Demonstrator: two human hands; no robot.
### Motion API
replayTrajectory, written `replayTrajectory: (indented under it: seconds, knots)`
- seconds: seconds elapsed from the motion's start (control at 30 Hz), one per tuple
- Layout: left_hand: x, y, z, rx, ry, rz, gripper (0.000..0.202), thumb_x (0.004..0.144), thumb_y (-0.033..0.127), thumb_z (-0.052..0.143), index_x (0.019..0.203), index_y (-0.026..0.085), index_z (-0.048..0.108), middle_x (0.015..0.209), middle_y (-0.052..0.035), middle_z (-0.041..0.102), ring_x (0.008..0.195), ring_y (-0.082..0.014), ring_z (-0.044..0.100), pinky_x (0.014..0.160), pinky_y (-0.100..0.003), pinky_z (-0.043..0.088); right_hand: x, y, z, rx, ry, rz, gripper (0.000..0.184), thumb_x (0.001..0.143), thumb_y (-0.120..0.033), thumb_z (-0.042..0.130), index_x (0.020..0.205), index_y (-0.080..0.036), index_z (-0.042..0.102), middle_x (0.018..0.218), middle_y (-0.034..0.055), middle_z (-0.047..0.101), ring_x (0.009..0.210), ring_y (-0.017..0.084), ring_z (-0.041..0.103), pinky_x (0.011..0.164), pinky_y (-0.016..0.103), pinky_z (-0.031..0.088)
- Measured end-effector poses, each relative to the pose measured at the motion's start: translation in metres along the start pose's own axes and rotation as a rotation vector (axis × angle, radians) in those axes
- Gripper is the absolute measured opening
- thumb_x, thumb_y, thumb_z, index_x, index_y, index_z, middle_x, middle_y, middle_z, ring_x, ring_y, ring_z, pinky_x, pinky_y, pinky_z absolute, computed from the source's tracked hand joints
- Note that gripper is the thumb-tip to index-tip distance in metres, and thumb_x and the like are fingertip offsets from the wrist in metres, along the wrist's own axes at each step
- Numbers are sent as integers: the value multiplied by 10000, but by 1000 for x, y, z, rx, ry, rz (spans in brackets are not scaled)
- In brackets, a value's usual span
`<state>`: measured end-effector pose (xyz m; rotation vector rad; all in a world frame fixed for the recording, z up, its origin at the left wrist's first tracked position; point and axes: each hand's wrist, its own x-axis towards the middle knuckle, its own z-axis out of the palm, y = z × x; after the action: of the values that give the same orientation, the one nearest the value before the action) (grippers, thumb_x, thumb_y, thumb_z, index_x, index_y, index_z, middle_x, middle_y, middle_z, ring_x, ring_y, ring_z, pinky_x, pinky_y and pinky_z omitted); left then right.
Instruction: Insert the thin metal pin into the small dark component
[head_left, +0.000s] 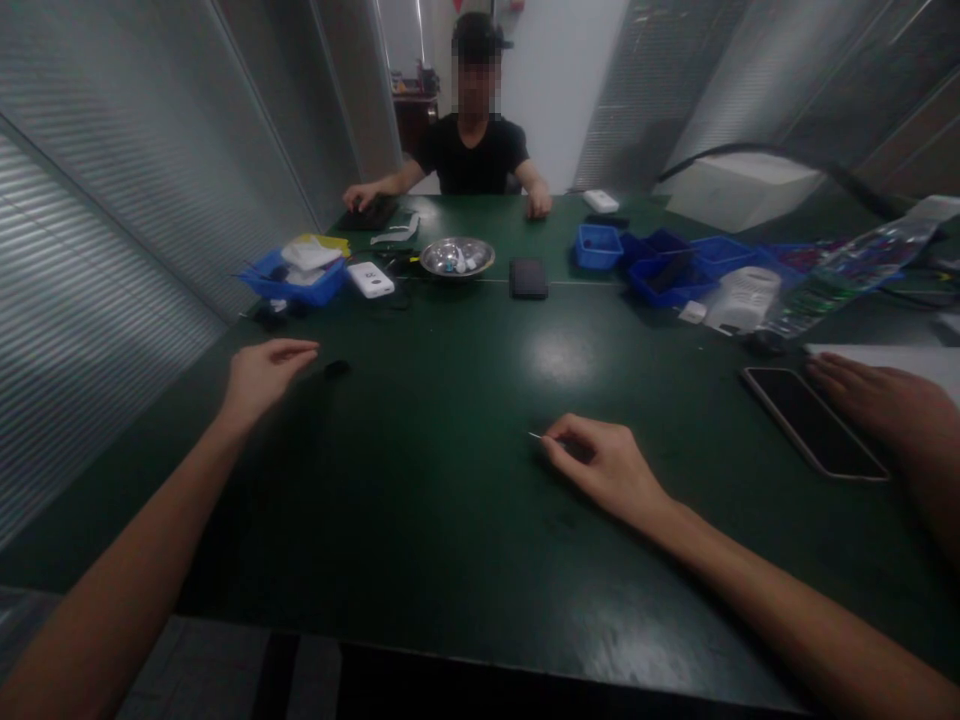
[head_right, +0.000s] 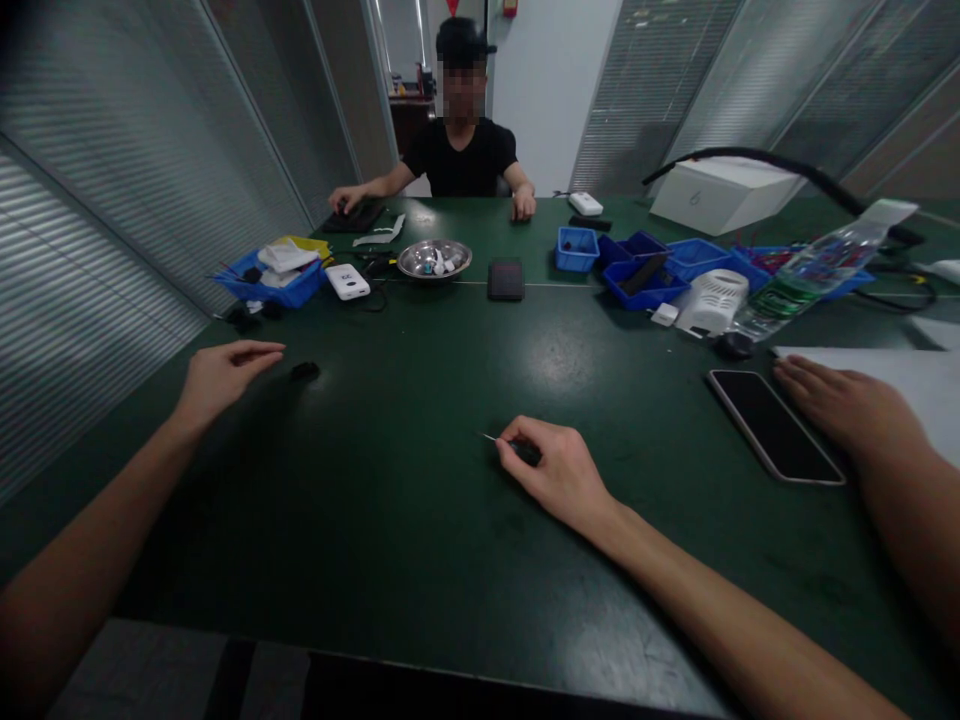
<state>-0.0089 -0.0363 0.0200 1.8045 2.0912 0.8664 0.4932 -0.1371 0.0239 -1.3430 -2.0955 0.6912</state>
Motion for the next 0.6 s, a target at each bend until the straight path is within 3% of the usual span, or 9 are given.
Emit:
replayTrajectory:
  seconds: [0.13, 0.43, 0.6]
  knots:
    - [-6, 8, 3, -48, 23, -15, 376, 883, 413, 731, 1197, 211, 774, 1135, -66, 783, 998, -233, 718, 943, -366, 540, 0, 1, 0, -5, -2, 4, 204, 968, -341, 595, 892, -198, 719, 810, 14, 738, 669, 153, 674, 603, 266, 478]
    - [-13, 12, 16, 74, 19, 260, 287, 923, 448, 661, 1093, 262, 799, 1163, -41, 775, 1078, -265, 715, 986, -403, 540, 1, 0, 1, -14, 4, -2, 201, 965, -337, 595, 882, -198, 716, 790, 10, 734, 652, 148, 663, 604, 267, 469]
    - [-13, 11, 18, 73, 24, 284, 316, 927, 497, 633, 1104, 290, 794, 1173, -36, 772, 1096, -274, 711, 1017, -417, 530, 1, 1, 1, -11, 2, 1, 209, 965, -342, 592, 880, -195, 715, 779, 12, 727, 644, 148, 656, 599, 271, 467]
